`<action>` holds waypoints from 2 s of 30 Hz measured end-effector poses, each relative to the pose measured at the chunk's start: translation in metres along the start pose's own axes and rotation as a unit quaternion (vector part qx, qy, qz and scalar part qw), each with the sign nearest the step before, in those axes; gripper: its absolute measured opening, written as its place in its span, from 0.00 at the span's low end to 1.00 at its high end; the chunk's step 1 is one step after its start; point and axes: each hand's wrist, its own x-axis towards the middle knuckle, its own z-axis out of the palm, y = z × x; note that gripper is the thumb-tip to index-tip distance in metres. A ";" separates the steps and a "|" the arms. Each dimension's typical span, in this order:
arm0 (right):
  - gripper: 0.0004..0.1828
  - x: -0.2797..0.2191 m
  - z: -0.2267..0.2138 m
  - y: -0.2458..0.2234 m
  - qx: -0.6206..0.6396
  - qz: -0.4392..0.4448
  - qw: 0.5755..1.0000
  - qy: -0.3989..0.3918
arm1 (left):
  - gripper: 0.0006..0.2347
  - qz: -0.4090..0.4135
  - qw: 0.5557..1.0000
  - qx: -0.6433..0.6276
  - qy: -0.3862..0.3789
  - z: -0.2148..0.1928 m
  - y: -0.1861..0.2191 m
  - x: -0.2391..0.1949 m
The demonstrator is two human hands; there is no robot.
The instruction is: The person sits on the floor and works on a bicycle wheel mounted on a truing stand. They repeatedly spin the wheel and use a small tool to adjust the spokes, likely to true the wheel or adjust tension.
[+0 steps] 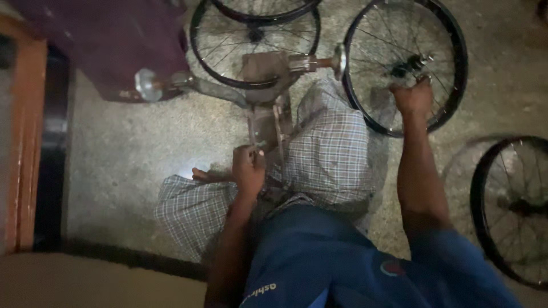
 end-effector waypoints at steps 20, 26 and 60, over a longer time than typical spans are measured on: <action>0.15 -0.038 -0.204 0.036 0.529 0.009 0.844 0.087 | 0.08 -0.002 0.998 -0.061 -0.007 0.017 -0.034 -0.009; 0.11 -0.125 -0.232 -0.085 0.503 -0.065 0.862 0.001 | 0.08 0.077 0.992 -0.102 0.004 -0.016 -0.029 -0.007; 0.04 -0.195 0.012 -0.325 0.592 -0.054 0.779 -0.198 | 0.14 0.345 0.910 0.213 0.092 -0.134 0.082 0.184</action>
